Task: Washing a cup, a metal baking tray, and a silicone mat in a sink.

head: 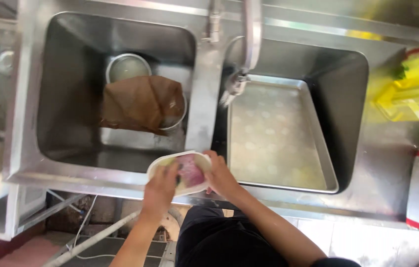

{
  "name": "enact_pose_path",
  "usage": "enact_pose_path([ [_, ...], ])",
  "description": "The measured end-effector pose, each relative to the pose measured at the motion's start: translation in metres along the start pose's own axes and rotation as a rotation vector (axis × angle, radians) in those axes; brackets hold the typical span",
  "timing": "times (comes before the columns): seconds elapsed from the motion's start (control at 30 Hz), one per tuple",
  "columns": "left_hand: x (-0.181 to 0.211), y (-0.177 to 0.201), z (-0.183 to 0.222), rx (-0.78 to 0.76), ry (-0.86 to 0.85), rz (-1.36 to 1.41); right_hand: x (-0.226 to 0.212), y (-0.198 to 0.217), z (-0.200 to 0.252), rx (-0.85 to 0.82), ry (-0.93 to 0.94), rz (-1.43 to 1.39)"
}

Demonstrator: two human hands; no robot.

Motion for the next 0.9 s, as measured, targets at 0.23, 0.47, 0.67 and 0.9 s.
enact_pose_path([
  [0.23, 0.116, -0.014, -0.094, 0.279, -0.056, 0.402, 0.097, 0.121, 0.022, 0.280, 0.440, 0.358],
  [0.47, 0.219, -0.237, -0.133, -0.573, -0.093, 0.370, 0.150, 0.287, 0.092, 0.625, 0.012, 1.103],
  [0.67, 0.177, -0.330, -0.268, -0.807, 0.185, 0.547, 0.212, 0.315, 0.102, 0.463, -0.067, 1.098],
  [0.9, 0.240, -0.359, -0.231, -0.522, -0.399, 0.383, 0.219, 0.322, 0.098, 0.534, 0.015, 0.995],
])
Point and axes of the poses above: each hand's wrist, its own z-axis away from the middle knuckle, its own y-axis out of the back of the hand, x = y × z, the point moved 2 cm from there along -z, towards the middle knuckle, and after that the axes turned 3 degrees about z, right-handed, at the moved point
